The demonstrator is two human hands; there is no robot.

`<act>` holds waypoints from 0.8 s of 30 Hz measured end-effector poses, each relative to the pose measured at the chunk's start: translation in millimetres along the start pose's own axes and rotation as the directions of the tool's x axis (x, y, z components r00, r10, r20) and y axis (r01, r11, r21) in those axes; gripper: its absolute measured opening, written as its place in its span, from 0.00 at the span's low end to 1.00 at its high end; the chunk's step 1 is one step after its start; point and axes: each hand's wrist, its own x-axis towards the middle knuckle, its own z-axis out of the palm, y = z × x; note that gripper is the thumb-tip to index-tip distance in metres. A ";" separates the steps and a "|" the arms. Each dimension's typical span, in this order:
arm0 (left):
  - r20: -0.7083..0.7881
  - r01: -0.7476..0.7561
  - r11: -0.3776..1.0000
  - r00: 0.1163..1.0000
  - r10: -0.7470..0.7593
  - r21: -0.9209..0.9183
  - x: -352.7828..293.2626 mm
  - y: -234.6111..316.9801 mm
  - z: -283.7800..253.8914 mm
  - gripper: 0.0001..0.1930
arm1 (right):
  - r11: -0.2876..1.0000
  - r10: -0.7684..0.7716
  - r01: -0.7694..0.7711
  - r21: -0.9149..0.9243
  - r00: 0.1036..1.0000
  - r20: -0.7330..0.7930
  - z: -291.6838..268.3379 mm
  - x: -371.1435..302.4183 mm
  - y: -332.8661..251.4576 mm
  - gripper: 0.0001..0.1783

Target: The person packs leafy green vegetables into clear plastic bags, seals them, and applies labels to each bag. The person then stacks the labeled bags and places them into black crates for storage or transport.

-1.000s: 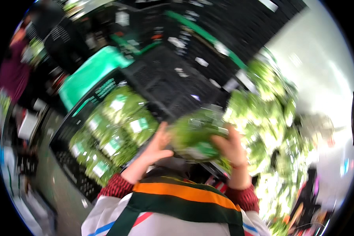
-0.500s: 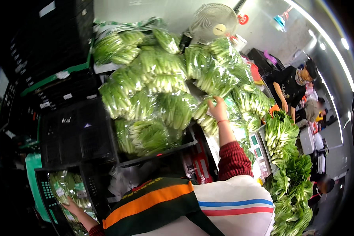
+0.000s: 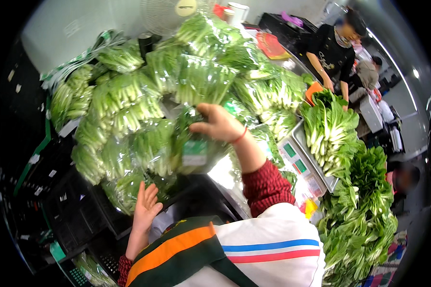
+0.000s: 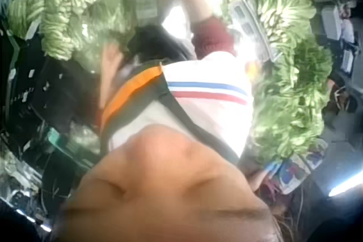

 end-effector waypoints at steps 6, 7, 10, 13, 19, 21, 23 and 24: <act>-0.188 -0.014 0.950 0.981 -0.047 -0.312 17.3 -18.9 6.6 0.35 | 0.983 0.022 -0.028 0.179 0.999 0.031 29.0 -55.2 19.2 0.16; -0.189 -0.065 0.941 0.982 0.001 -0.332 11.3 -17.6 -2.0 0.32 | 0.985 0.108 -0.072 0.157 0.965 -0.241 14.0 -61.0 43.7 0.14; -0.276 -0.045 0.834 0.952 -0.131 -0.550 -29.3 -43.4 -47.5 0.30 | 0.809 0.380 -0.555 -0.194 0.746 -0.547 -68.0 -83.8 136.9 0.24; -0.408 -0.021 0.782 0.862 -0.302 -0.623 -66.2 -56.1 -82.4 0.24 | 0.498 0.600 -0.797 -0.342 0.601 -0.528 -107.6 -122.3 249.5 0.35; -0.692 -0.452 0.627 0.693 -0.201 -0.634 -193.5 -60.4 -139.5 0.20 | 0.848 0.527 -0.400 0.348 0.702 -0.479 -28.3 -130.7 86.6 0.24; -0.758 -0.569 0.577 0.636 -0.143 -0.586 -243.8 -62.5 -159.8 0.20 | 0.887 0.453 -0.421 0.191 0.712 -0.537 -30.5 -132.3 86.2 0.24; -0.843 -0.643 0.597 0.525 -0.115 -0.481 -306.0 -56.8 -165.1 0.23 | 0.898 0.390 -0.436 0.055 0.733 -0.558 -34.2 -114.5 92.7 0.23; -0.865 -0.692 0.552 0.488 -0.118 -0.466 -340.6 -68.8 -179.0 0.24 | 0.899 0.351 -0.438 -0.014 0.739 -0.576 -35.0 -106.7 89.4 0.23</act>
